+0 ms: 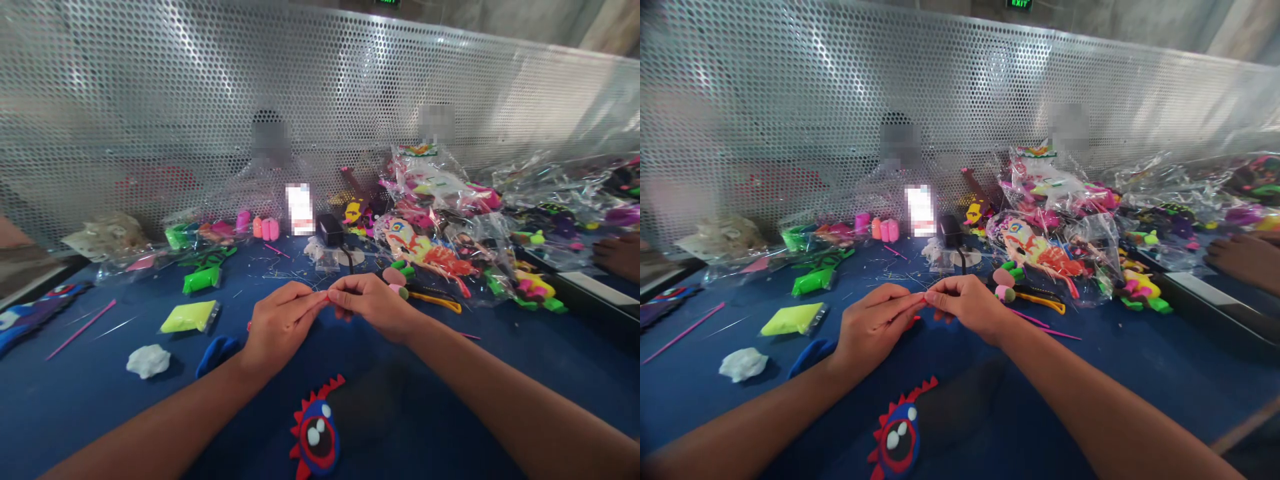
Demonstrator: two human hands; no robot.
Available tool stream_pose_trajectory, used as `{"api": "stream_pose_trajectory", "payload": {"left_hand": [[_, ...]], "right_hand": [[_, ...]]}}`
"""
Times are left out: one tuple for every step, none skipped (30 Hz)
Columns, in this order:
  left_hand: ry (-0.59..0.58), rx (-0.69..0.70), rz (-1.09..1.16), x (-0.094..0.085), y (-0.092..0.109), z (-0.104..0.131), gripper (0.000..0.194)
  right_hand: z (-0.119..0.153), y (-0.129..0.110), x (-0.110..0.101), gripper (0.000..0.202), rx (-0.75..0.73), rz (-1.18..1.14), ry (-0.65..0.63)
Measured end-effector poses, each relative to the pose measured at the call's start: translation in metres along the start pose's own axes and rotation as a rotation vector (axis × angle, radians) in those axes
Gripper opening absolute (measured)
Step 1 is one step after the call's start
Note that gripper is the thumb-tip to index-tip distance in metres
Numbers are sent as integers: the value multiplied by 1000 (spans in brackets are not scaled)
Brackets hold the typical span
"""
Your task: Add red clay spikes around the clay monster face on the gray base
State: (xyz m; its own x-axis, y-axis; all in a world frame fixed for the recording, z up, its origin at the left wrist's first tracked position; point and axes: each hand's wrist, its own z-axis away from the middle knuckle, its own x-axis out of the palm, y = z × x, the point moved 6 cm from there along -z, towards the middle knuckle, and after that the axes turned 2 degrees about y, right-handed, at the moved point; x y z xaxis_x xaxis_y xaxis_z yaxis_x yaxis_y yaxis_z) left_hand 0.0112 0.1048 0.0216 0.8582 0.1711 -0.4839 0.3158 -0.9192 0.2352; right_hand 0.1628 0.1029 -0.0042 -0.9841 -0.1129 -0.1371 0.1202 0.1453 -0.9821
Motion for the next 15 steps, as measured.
{"api": "stream_pose_trajectory", "payload": {"left_hand": [[-2, -3, 2, 0, 0, 0, 13], [-3, -6, 1, 0, 0, 0, 14], [-4, -9, -2, 1, -1, 0, 13], [-3, -13, -7, 1, -1, 0, 13], [-1, -16, -11, 1, -1, 0, 12], [0, -18, -12, 1, -1, 0, 12], [1, -20, -12, 1, -1, 0, 12], [0, -21, -11, 1, 0, 0, 12], [0, -23, -9, 1, 0, 0, 12], [1, -24, -9, 1, 0, 0, 12], [1, -25, -12, 1, 0, 0, 12], [3, -27, -15, 0, 0, 0, 12], [4, -26, -19, 0, 0, 0, 12], [6, -24, -21, 0, 0, 0, 12], [7, -20, -23, 0, 0, 0, 12]], "right_hand": [[0, 0, 1, 27, 0, -11, 3], [0, 0, 1, 28, 2, -16, 12], [1, 0, 1, 29, 4, -16, 22], [1, -1, 1, 30, 5, -15, 32], [1, -1, 1, 31, 6, -11, 39], [1, -1, 1, 32, 8, -5, 42], [1, -1, 1, 32, 10, 1, 41], [1, -1, 0, 32, 10, 6, 39], [0, -1, 0, 32, 9, 8, 35], [0, 0, 0, 32, 7, 8, 29], [0, 1, 0, 32, 6, 2, 21], [-1, 2, 0, 32, 6, -5, 10], [-1, 3, 0, 32, 8, -11, -6], [-1, 4, 0, 32, 11, -14, -23], [-1, 5, 1, 32, 15, -11, -39]]}}
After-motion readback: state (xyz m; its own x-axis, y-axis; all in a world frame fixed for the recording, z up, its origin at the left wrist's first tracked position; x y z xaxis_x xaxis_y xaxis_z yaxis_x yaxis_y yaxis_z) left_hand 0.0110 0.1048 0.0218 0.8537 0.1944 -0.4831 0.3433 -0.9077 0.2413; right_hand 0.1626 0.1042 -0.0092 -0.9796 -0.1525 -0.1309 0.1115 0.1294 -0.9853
